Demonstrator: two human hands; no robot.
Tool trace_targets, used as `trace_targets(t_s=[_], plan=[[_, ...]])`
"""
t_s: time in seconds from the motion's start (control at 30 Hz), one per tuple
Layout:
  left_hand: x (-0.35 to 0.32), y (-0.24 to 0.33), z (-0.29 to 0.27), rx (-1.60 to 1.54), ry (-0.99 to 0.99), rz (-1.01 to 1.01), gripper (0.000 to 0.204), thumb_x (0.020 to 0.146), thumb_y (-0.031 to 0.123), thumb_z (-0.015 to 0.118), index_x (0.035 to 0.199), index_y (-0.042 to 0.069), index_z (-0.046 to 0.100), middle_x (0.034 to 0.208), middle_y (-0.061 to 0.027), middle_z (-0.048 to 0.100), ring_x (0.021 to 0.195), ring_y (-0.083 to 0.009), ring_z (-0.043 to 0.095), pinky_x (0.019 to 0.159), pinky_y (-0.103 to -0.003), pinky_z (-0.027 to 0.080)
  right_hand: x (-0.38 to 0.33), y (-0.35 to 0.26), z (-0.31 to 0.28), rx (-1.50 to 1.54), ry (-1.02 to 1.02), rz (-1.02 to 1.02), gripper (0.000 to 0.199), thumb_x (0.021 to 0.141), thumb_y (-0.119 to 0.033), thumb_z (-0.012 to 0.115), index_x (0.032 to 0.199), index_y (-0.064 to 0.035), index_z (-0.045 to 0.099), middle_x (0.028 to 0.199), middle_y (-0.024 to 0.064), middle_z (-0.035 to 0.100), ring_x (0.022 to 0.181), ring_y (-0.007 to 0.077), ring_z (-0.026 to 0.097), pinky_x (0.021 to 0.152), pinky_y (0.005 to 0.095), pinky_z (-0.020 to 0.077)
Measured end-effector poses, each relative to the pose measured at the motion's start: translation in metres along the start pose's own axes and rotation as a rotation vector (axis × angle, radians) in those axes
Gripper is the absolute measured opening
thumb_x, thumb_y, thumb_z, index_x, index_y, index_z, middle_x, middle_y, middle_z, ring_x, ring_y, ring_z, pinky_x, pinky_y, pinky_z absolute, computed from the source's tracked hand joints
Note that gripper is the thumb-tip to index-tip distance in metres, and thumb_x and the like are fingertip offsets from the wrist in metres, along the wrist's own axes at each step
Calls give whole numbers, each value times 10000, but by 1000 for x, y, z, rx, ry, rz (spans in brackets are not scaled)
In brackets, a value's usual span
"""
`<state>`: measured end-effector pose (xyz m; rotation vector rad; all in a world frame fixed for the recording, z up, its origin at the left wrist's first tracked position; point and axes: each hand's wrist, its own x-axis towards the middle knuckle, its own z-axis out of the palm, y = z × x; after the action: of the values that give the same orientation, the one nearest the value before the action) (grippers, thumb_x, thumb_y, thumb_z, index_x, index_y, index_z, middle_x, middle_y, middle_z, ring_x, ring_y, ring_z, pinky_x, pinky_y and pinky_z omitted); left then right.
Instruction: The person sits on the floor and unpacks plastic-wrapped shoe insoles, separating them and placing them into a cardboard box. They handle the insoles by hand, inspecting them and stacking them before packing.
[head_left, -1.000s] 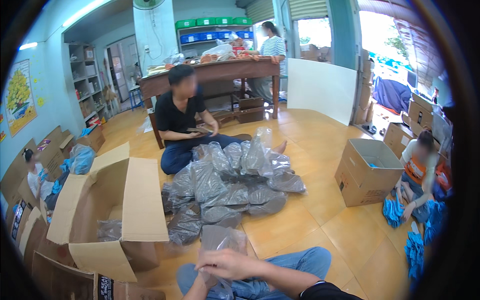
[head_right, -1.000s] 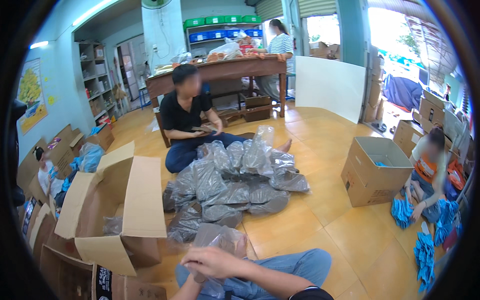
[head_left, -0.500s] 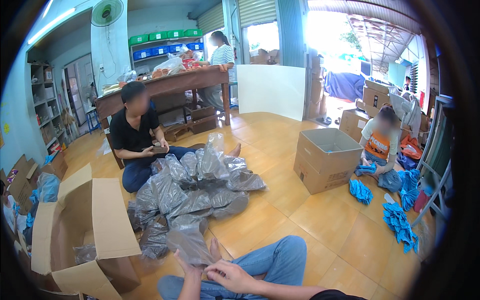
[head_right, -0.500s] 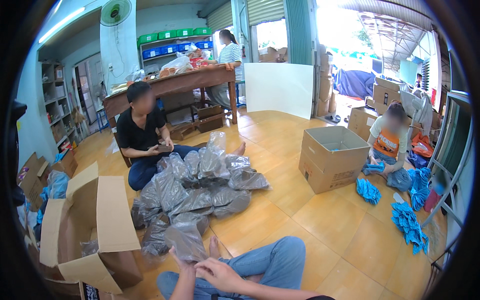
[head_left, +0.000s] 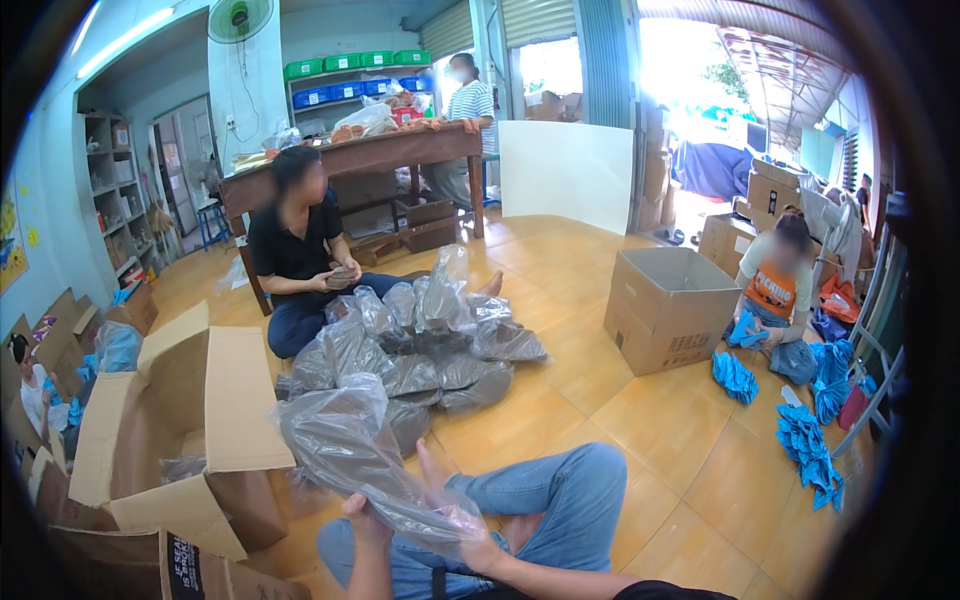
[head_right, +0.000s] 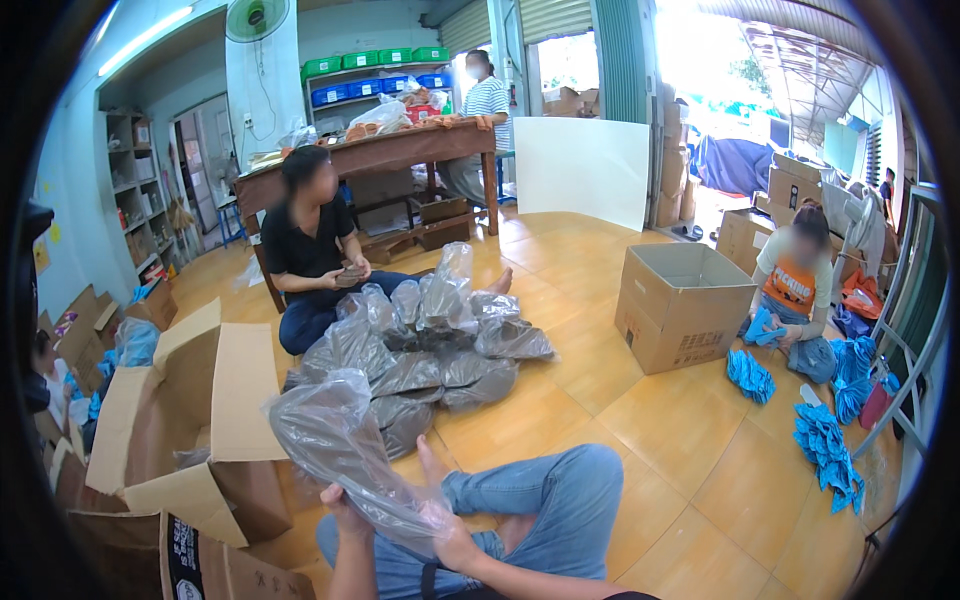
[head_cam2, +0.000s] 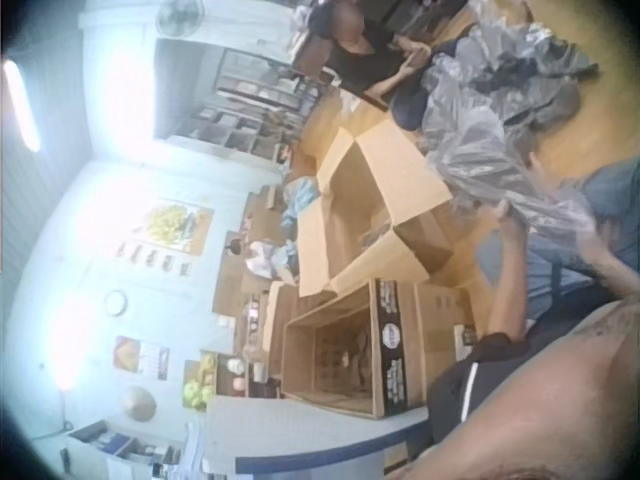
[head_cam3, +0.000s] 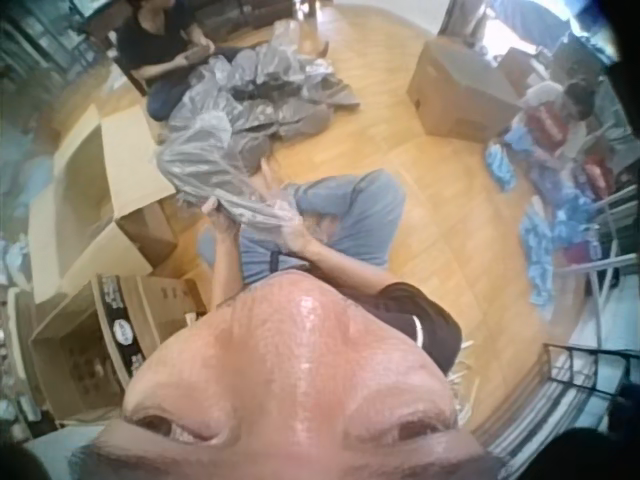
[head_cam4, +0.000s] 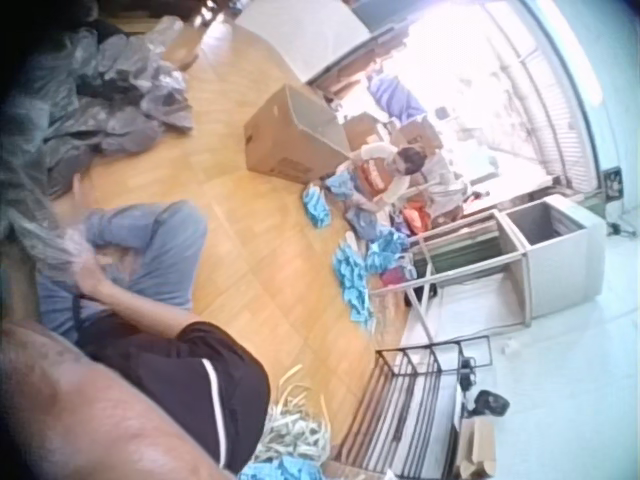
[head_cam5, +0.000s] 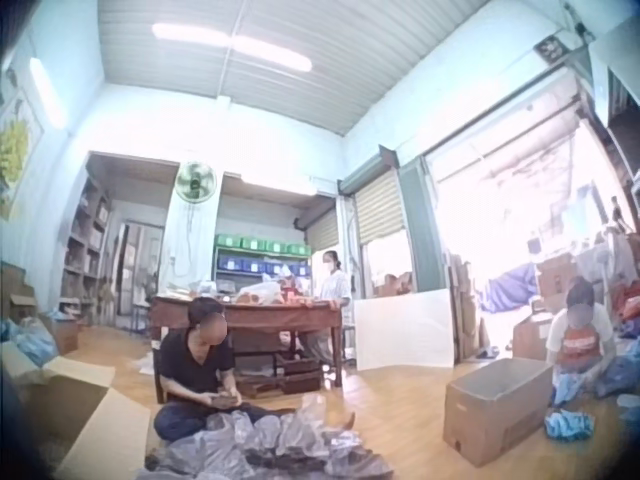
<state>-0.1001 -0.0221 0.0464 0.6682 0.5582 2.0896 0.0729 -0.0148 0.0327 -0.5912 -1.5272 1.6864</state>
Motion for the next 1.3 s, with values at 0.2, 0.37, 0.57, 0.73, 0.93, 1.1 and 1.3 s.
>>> trace_targets(t_s=[0.2,0.37,0.57,0.73,0.93,1.1,1.3], plan=[[-29,1,-3,-21,-2,22,705,711,436,603,1258,10,477,1122,-106,590,1007,-241,593,894,-359,476,3,-2,4,-173,-227,-58,681,984,-339,478,1472,41,194,1506,186,250,1413,279,198,1142,349,169],[-29,11,-3,55,146,161,707,729,513,580,1226,18,495,1108,-97,586,990,-222,580,853,-353,473,14,-27,40,-578,-345,-92,852,913,-425,567,1474,50,136,1499,274,214,1425,368,176,1151,409,159],[-12,1,-23,107,81,143,688,743,484,574,1239,13,495,1151,-104,575,1030,-231,566,900,-351,460,37,-54,49,-507,237,-777,184,908,-168,566,970,-8,633,851,176,604,809,337,605,697,431,460],[-6,-48,-43,152,113,11,740,739,502,581,1287,18,468,1161,-112,579,1051,-239,570,922,-361,460,85,-40,-3,-273,-219,-181,954,812,-380,710,1468,42,161,1419,257,363,1331,355,371,1094,404,298],[5,-83,-13,257,170,-22,954,660,386,660,1446,46,241,1379,-142,411,1237,-271,444,1041,-397,367,85,1,-46,-6,-99,316,737,824,-261,704,1392,43,346,1267,181,543,1175,253,543,1011,345,408],[27,-81,12,362,132,168,1018,723,492,661,1481,71,128,1426,-142,332,1283,-274,385,1065,-402,327,82,48,-67,255,-21,437,440,873,-118,617,1246,76,487,1059,154,667,1028,206,628,905,309,485],[32,-66,-9,220,331,55,844,889,603,464,1463,45,198,1430,-151,320,1322,-260,320,1104,-387,238,68,50,-64,104,-167,487,400,852,-102,639,1208,51,538,1065,121,657,994,183,620,865,300,498]])
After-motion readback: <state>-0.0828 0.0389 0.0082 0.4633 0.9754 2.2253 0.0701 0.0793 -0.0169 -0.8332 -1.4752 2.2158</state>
